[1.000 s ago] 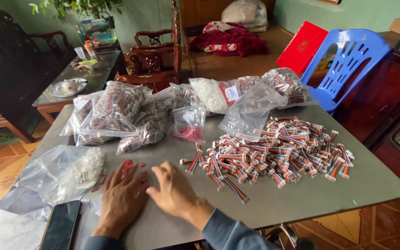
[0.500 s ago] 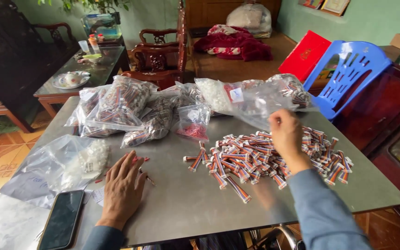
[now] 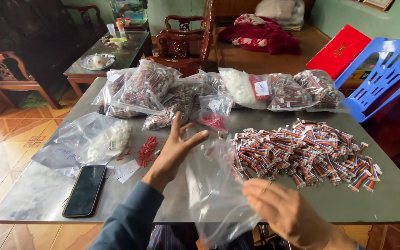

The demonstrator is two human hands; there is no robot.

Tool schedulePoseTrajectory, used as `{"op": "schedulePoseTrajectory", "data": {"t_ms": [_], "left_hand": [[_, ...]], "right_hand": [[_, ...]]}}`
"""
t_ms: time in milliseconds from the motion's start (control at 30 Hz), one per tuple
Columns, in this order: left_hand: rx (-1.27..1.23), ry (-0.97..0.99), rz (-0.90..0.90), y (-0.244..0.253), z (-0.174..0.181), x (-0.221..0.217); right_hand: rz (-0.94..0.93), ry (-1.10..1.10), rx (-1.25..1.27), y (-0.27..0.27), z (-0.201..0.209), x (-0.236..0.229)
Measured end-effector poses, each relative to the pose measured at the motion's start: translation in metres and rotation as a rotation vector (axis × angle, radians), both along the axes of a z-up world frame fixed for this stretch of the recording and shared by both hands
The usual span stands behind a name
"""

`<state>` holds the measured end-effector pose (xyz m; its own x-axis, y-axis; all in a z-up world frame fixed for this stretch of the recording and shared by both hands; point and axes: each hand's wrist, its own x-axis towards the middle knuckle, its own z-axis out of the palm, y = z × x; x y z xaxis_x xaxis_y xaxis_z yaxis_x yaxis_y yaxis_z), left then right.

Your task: The person is sorting and packaging small bundles of electrical wires into plastic bags on a metal table.

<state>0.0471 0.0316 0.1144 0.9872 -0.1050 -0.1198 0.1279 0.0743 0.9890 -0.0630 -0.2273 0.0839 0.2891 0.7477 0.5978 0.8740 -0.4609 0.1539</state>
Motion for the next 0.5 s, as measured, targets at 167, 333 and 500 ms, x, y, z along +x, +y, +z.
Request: {"op": "schedulePoseTrajectory", "data": {"t_ms": [167, 333, 500], "left_hand": [[-0.118, -0.139, 0.125, -0.001, -0.063, 0.019], [-0.366, -0.492, 0.5, 0.016, -0.069, 0.016], [-0.3, -0.467, 0.484, 0.0, -0.03, -0.034]], "right_hand": [[0.06, 0.096, 0.075, -0.005, -0.01, -0.012], [-0.043, 0.117, 0.173, -0.01, -0.012, -0.014], [-0.396, 0.749, 0.57, -0.004, 0.008, -0.007]]}}
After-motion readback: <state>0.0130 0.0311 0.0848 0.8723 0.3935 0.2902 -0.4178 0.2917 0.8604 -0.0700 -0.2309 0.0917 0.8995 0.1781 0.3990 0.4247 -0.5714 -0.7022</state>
